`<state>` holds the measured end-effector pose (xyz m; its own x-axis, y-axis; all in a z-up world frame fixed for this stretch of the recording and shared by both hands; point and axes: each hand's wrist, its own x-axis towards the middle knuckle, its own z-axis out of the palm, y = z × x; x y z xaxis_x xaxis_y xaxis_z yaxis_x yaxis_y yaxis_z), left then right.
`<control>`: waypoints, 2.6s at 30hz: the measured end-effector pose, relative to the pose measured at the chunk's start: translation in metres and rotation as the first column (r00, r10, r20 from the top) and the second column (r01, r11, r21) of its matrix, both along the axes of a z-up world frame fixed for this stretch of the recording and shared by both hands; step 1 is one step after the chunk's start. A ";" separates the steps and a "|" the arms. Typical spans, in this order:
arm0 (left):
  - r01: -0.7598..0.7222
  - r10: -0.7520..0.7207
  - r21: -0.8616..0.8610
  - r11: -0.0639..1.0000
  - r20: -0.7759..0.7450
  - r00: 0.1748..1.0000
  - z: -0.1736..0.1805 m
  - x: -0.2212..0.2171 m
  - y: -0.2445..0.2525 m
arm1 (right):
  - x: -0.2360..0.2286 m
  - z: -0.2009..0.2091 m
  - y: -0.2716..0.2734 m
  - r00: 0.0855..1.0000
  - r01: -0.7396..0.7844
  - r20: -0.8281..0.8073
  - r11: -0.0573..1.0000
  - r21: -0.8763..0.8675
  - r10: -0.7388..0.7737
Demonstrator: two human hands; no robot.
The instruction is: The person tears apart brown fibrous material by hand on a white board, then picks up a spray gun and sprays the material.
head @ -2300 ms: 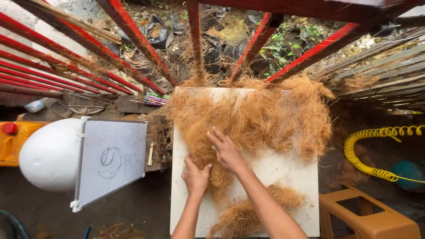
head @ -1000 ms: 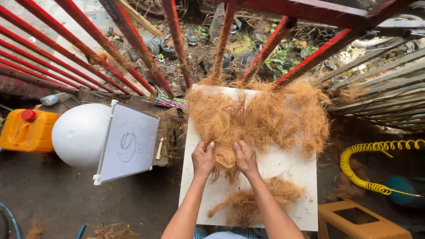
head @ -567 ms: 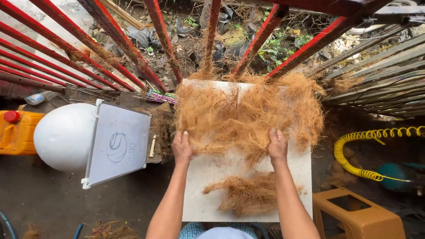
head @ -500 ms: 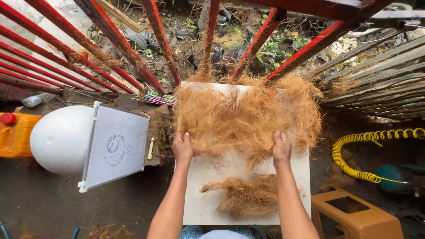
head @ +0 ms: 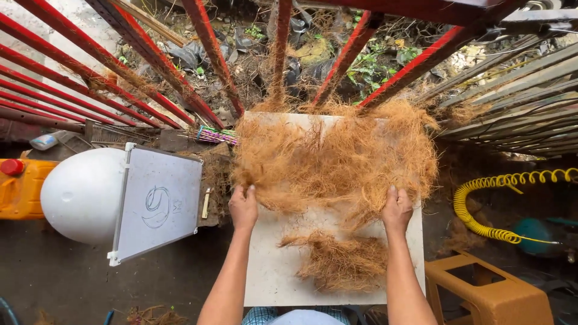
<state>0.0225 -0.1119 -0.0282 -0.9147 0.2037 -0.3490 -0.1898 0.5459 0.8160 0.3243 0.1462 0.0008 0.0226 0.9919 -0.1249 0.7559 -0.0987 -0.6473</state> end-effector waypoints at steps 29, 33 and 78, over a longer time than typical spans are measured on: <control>0.806 -0.915 -0.490 0.332 -0.376 0.148 -0.003 0.199 -0.003 | -0.004 0.067 -0.003 0.760 0.083 -0.607 0.961 -0.265 -0.233; 0.802 -0.849 -0.452 0.390 -0.514 0.123 0.010 0.217 -0.030 | 0.012 0.106 0.029 0.589 0.083 -0.802 0.995 -0.062 -0.099; 0.269 -0.417 0.402 0.875 0.345 0.841 -0.002 0.202 0.156 | -0.020 -0.019 -0.013 0.901 -0.174 -0.434 0.919 -0.354 0.003</control>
